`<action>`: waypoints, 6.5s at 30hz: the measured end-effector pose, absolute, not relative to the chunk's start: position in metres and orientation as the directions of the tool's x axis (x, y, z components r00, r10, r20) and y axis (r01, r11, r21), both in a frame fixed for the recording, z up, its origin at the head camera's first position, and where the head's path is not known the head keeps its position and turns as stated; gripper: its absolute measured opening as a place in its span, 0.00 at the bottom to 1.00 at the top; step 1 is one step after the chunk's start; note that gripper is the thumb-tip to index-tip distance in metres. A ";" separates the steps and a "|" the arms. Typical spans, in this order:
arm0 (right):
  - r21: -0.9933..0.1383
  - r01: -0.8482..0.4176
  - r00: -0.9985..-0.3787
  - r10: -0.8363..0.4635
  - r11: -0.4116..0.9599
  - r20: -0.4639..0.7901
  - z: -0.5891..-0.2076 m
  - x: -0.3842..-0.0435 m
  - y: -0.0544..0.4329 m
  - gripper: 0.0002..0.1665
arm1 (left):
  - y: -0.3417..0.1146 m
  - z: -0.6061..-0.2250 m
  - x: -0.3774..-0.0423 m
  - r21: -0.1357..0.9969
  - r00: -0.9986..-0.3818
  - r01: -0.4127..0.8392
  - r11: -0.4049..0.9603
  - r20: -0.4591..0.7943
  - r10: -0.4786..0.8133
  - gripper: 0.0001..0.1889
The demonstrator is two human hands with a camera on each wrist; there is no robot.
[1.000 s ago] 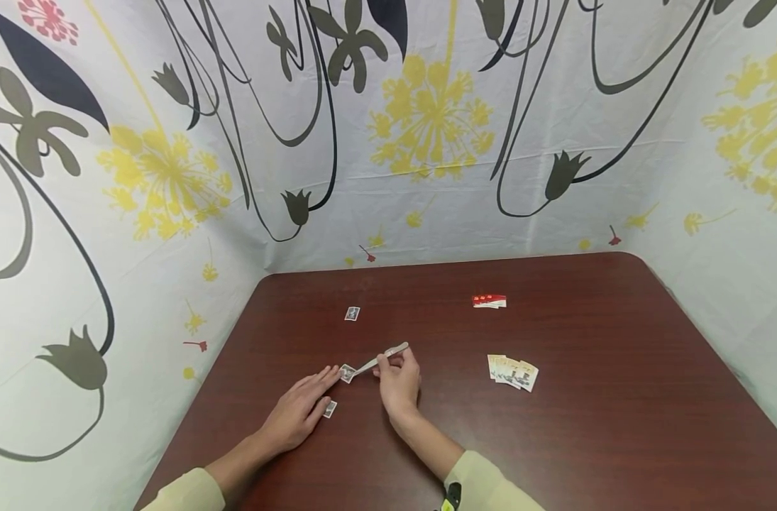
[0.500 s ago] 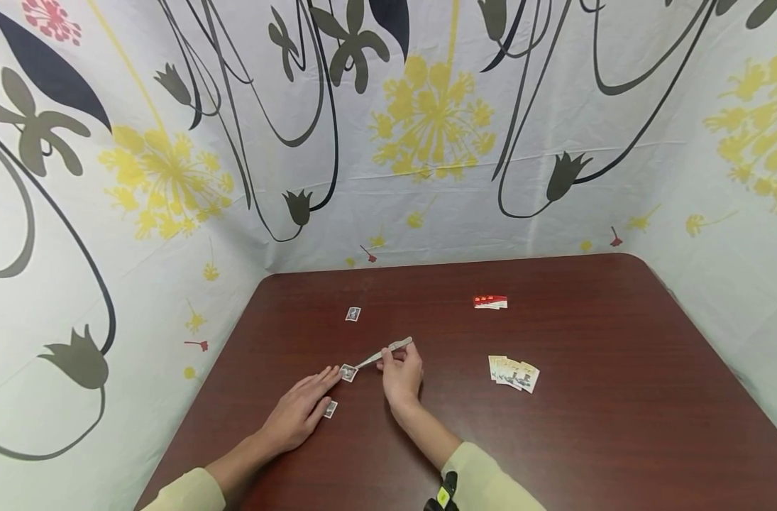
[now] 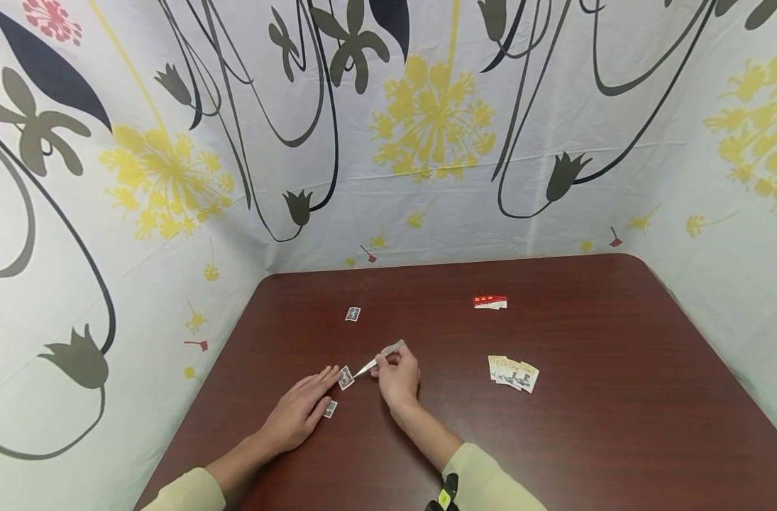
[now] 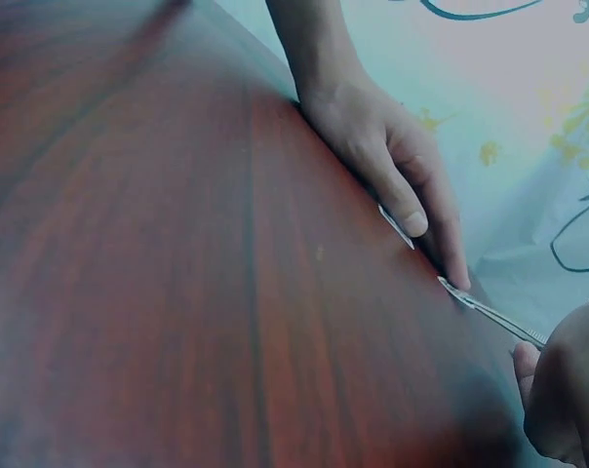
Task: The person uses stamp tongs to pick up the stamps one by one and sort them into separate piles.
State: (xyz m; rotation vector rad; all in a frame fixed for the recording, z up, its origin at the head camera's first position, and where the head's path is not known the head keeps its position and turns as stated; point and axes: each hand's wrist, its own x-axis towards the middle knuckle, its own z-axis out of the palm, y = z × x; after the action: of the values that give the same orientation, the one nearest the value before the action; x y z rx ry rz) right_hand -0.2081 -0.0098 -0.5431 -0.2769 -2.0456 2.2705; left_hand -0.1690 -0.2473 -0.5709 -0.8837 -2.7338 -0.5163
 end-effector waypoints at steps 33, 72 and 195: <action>-0.994 0.075 -0.982 0.169 -0.083 -0.088 -0.544 -0.222 -0.013 0.04 | -0.246 -0.569 -0.168 0.271 -0.803 0.590 0.760 0.300 0.516 0.27; -0.899 0.183 -0.846 0.402 -0.398 -0.350 -0.519 -0.336 -0.010 0.05 | -0.247 -0.566 -0.167 0.242 -0.805 0.589 0.771 0.263 0.532 0.27; -0.996 0.063 -0.998 0.017 -0.064 -0.064 -0.537 -0.189 -0.023 0.04 | -0.246 -0.569 -0.167 0.260 -0.800 0.593 0.762 0.300 0.521 0.27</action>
State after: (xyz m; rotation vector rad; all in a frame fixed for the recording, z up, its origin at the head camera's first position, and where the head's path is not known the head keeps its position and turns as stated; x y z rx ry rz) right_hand -0.1888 -0.0225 -0.5369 -0.0926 -2.1708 2.3122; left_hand -0.1669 -0.2456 -0.5693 -0.8801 -2.7486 -0.5101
